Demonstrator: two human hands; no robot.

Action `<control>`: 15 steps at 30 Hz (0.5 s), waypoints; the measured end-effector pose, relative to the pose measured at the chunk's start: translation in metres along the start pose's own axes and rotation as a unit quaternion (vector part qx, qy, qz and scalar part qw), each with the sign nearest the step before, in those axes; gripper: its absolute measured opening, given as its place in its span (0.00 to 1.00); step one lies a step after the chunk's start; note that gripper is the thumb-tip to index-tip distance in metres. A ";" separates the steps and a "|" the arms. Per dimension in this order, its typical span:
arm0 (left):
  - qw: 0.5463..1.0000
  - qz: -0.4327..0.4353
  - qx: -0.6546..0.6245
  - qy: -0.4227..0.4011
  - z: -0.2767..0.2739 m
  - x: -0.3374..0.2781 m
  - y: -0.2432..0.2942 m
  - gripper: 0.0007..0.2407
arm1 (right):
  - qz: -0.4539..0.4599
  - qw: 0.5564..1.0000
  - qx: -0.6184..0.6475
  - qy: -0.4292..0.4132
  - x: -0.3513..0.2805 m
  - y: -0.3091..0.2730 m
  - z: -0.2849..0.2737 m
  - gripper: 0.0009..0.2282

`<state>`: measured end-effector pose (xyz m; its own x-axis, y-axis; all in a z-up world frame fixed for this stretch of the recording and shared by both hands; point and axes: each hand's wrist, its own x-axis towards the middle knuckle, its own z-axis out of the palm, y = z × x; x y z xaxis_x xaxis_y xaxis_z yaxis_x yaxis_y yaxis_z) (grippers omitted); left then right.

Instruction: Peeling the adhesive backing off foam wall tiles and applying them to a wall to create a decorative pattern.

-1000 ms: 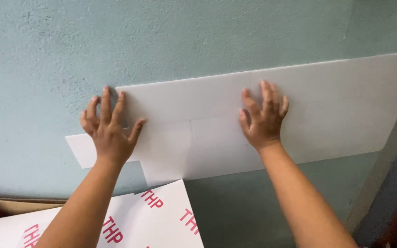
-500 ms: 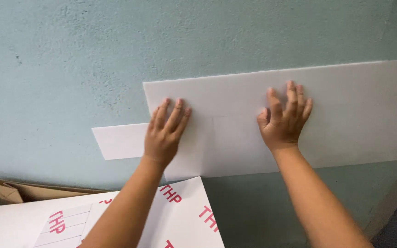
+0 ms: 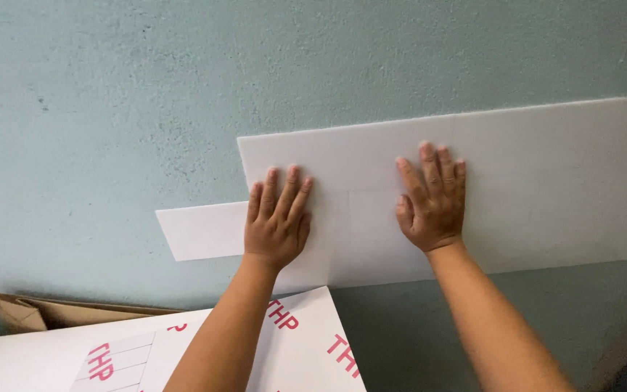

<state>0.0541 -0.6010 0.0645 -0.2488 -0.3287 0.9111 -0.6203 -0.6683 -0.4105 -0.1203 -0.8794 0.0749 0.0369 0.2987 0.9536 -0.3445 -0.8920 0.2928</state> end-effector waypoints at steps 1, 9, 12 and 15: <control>1.000 0.000 -0.004 0.000 0.000 -0.002 0.001 0.27 | 0.001 1.000 -0.003 -0.002 -0.004 -0.001 0.000 0.29; 0.993 -0.030 -0.058 -0.101 -0.047 0.017 0.016 0.32 | 0.009 1.000 -0.018 -0.010 -0.003 -0.005 -0.006 0.30; 0.956 -0.048 -0.102 -0.271 -0.103 0.027 0.028 0.36 | 0.001 0.999 -0.035 -0.026 0.004 -0.009 -0.019 0.27; 0.875 -0.096 -0.188 -0.436 -0.145 -0.014 0.050 0.37 | -0.002 0.997 -0.061 -0.047 0.023 -0.017 -0.044 0.26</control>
<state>-0.0815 -0.5327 0.0369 0.4481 -0.7281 0.5187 -0.8299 -0.5545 -0.0615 -0.1547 -0.8422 0.0888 0.1249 0.2632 0.9566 -0.4557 -0.8413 0.2910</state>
